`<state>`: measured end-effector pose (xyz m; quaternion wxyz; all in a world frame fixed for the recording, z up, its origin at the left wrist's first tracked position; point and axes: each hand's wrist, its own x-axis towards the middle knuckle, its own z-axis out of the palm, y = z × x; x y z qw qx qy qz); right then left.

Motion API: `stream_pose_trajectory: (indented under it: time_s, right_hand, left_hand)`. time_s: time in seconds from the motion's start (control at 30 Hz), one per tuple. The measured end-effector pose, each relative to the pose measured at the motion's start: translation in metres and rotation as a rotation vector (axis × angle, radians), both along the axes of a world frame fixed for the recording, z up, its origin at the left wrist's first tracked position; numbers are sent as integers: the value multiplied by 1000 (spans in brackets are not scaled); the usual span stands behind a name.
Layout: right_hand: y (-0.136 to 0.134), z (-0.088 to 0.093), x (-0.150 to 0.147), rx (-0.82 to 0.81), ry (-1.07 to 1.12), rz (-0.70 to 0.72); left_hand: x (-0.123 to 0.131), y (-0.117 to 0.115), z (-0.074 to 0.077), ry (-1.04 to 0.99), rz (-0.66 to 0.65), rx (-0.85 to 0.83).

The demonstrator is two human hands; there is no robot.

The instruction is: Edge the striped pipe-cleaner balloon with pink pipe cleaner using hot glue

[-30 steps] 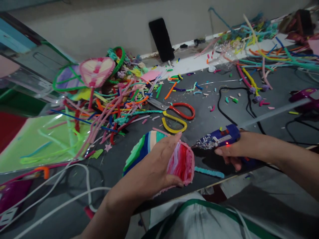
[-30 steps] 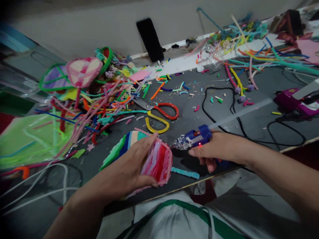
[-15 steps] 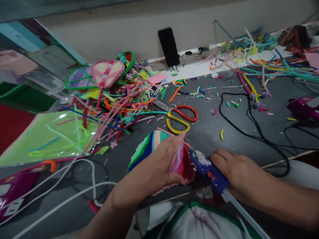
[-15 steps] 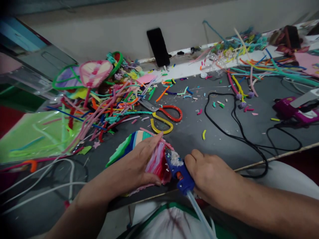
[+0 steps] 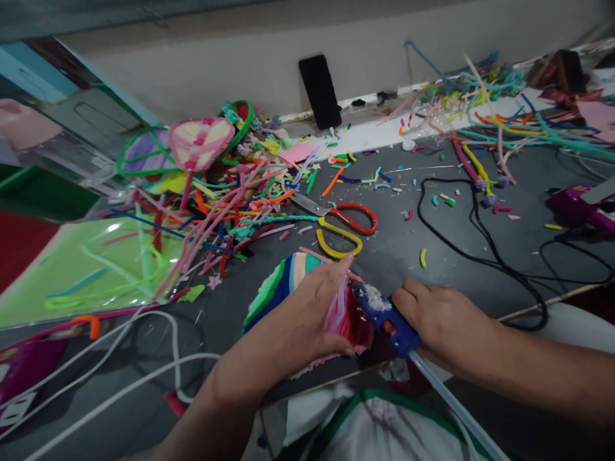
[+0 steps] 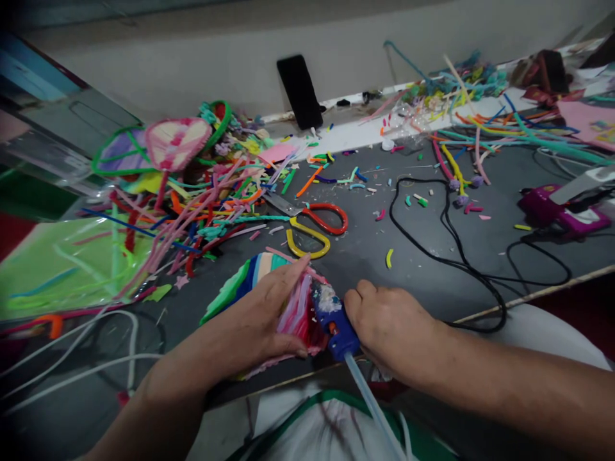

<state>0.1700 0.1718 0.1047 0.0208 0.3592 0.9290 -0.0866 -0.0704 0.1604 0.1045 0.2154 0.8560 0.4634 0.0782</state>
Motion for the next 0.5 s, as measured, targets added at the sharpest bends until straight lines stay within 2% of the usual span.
stream_pose_trajectory:
  time_s: [0.5]
  right_hand:
    - [-4, 3, 1, -16, -112, -55]
  left_hand:
    - [0, 1, -1, 3, -5, -3]
